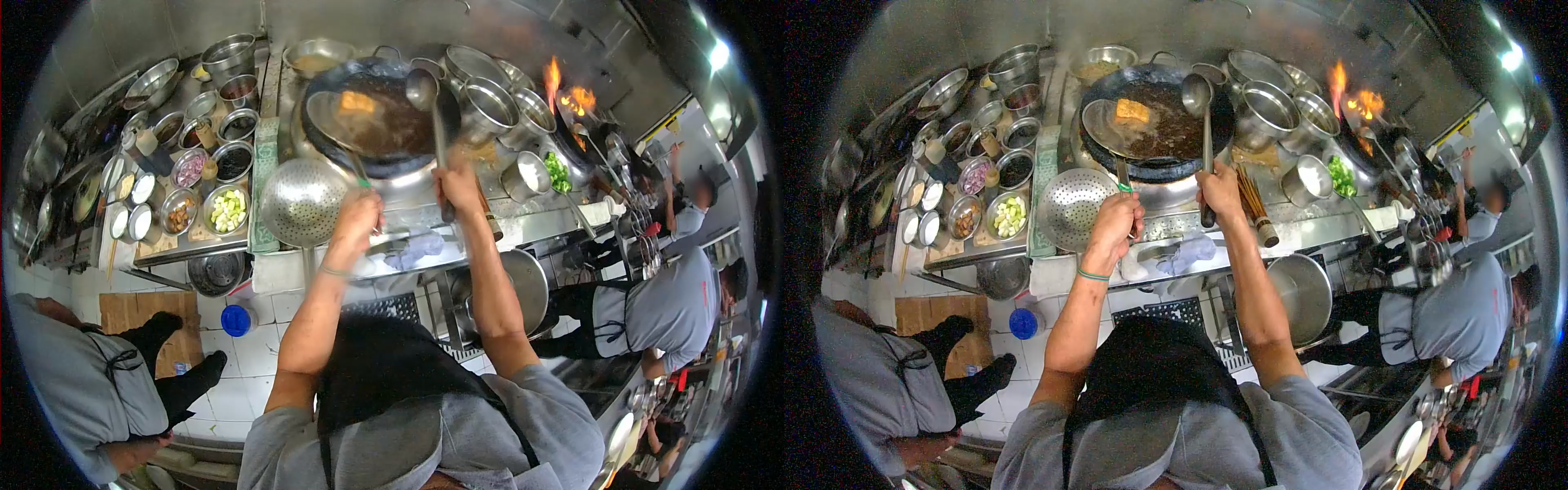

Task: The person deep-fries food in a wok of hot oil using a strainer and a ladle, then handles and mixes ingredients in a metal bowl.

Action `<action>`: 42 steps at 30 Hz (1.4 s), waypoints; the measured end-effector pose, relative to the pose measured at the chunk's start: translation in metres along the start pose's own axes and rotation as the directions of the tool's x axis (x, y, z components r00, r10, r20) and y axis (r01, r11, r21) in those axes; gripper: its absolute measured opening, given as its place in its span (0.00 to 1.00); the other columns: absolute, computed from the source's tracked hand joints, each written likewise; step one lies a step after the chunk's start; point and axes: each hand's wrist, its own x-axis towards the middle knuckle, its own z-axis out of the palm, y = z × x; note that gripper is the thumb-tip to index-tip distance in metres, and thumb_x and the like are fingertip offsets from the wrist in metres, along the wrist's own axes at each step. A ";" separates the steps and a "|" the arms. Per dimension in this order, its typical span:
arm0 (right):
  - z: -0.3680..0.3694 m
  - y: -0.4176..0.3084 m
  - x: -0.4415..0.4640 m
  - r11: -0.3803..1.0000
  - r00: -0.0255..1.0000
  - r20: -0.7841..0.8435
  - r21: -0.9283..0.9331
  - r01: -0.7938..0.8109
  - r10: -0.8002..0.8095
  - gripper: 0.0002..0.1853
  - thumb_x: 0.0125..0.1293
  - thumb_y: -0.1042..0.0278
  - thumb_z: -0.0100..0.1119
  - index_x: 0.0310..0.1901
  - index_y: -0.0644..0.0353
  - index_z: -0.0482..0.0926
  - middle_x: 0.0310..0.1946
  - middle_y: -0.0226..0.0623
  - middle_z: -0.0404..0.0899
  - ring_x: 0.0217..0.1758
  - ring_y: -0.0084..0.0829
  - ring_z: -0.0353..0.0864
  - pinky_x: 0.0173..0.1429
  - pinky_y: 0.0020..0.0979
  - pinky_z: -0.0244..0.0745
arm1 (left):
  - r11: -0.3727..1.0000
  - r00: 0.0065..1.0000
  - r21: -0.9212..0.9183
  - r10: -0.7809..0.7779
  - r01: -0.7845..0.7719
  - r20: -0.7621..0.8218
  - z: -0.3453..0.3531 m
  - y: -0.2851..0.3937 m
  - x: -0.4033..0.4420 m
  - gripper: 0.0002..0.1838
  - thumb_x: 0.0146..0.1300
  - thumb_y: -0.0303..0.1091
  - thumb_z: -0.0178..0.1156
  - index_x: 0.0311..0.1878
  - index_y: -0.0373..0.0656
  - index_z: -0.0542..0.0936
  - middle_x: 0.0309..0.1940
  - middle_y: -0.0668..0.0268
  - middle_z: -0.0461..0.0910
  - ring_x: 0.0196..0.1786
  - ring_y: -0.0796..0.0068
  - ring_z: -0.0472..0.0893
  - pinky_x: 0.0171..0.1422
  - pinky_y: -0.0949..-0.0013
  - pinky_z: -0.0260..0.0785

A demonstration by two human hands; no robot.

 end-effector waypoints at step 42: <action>-0.050 0.001 0.008 0.751 0.901 0.340 0.511 -0.417 0.269 0.05 0.62 0.74 0.51 0.28 0.61 0.71 0.15 0.31 0.68 0.11 0.23 0.65 0.13 0.24 0.60 | 1.000 0.993 -0.012 -0.023 0.021 -0.114 0.033 0.008 -0.009 0.19 0.63 0.28 0.51 0.57 0.32 0.69 0.20 0.72 0.70 0.17 0.80 0.69 0.15 0.73 0.59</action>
